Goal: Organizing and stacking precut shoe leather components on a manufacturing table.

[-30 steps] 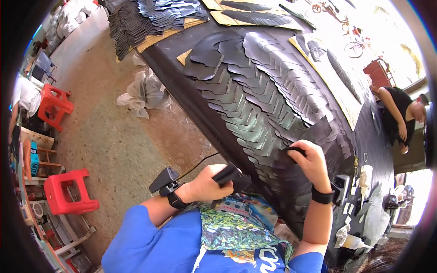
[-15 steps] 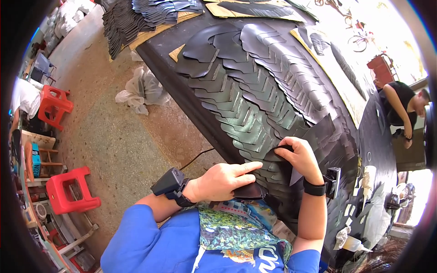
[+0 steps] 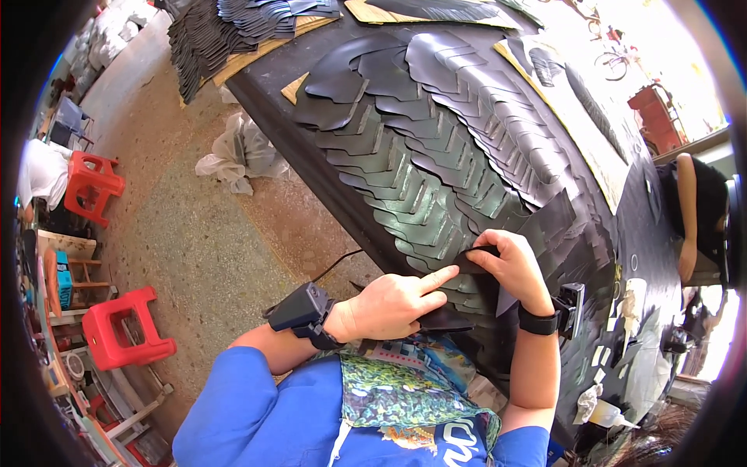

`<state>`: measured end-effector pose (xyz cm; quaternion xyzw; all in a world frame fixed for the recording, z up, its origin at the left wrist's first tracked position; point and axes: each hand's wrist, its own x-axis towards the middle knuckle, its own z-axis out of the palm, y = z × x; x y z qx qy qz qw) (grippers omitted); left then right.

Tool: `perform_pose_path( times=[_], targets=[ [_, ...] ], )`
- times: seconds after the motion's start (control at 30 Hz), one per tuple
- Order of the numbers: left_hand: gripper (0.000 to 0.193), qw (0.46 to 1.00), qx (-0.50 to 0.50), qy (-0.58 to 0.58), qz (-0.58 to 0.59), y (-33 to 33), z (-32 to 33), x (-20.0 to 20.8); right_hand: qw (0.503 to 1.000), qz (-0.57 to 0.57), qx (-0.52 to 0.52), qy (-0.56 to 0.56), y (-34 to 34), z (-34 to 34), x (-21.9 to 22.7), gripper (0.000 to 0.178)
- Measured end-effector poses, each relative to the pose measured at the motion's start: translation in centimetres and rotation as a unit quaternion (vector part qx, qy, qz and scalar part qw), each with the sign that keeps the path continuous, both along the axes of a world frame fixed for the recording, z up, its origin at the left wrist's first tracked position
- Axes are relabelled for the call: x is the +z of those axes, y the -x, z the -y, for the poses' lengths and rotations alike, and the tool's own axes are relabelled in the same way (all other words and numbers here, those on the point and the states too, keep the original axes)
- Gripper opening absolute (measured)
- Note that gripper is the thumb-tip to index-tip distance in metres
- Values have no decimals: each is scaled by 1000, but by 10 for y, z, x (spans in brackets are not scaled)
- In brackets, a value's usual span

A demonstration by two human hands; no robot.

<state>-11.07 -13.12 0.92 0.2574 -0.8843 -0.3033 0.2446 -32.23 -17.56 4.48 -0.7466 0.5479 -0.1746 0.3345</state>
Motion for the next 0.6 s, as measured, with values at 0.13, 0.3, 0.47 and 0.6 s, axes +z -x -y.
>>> perform_pose_path(
  times=[0.13, 0.3, 0.47, 0.6],
  targets=[
    [25, 1000, -1, -21, 12, -1, 0, 3, 999, 11, -52, 0, -5, -2, -2, 16],
    [25, 1000, 6, -22, 14, -1, -2, 2, 997, -28, -50, 43, -9, -3, -5, 15],
    [25, 999, 7, -25, 25, -1, 0, 1, 995, -66, -52, 48, -12, -2, -7, 16],
    [25, 1000, 8, -24, 18, 0, 1, 2, 981, -148, -50, 113, -19, -5, -5, 18]
  ],
)
